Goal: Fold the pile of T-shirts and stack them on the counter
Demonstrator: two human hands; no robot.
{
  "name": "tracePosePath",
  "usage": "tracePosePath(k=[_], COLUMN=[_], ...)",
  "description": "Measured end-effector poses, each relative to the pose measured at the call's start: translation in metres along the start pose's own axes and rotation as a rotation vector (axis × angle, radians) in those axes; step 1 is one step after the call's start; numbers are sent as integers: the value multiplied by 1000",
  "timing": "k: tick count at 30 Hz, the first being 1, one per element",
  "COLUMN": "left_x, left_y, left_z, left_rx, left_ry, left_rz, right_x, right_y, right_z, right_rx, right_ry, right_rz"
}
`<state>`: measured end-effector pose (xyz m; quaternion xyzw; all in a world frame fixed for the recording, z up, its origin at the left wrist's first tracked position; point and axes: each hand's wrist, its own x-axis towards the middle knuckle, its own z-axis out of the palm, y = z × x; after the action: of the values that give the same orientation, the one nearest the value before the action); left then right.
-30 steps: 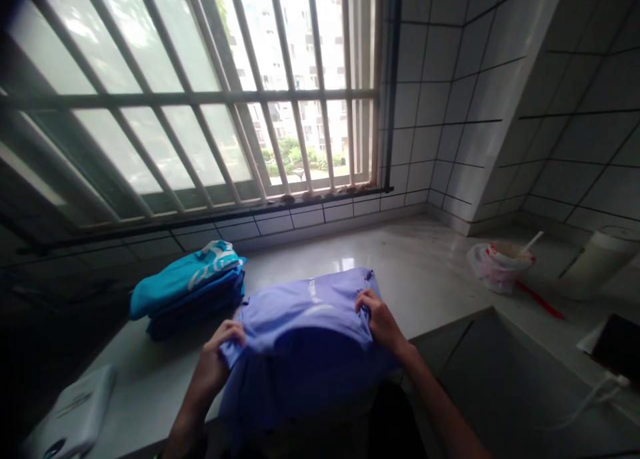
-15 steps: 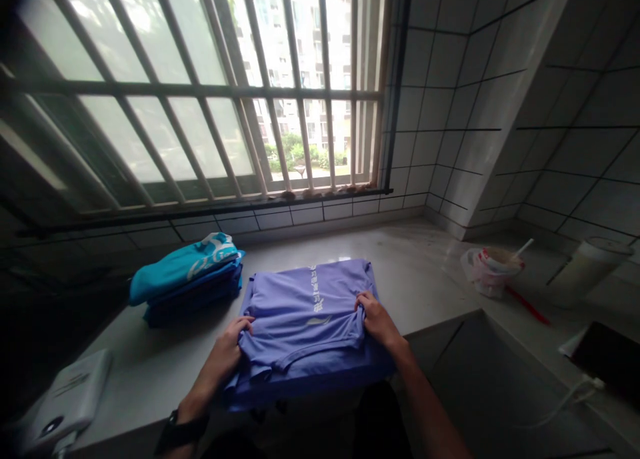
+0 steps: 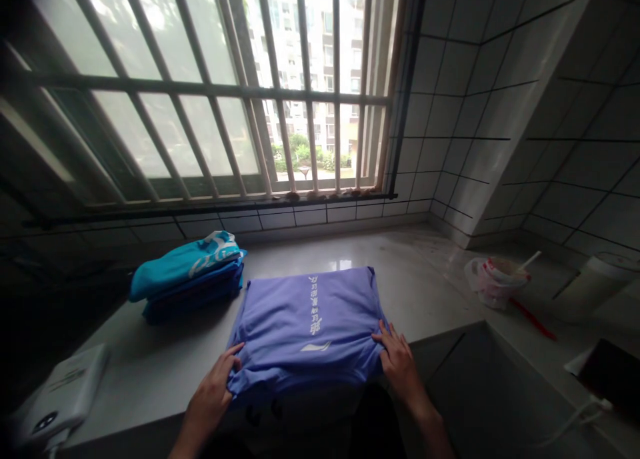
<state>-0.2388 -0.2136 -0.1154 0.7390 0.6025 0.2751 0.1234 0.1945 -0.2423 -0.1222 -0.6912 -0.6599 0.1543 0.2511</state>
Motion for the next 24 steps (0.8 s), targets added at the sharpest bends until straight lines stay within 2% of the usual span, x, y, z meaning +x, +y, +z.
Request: tracePosePath(k=[7, 19, 24], left_x=[-2, -2, -2], left_y=[-3, -4, -5], left_z=[2, 4, 9], left_rx=[30, 12, -9], left_ry=[3, 41, 66], left_rz=[34, 52, 14], right_x=[-2, -2, 0], right_y=[-9, 0, 4], right_z=[5, 15, 16], right_rx=[15, -35, -63], right_ry=[13, 54, 7], right_rz=[33, 3, -6])
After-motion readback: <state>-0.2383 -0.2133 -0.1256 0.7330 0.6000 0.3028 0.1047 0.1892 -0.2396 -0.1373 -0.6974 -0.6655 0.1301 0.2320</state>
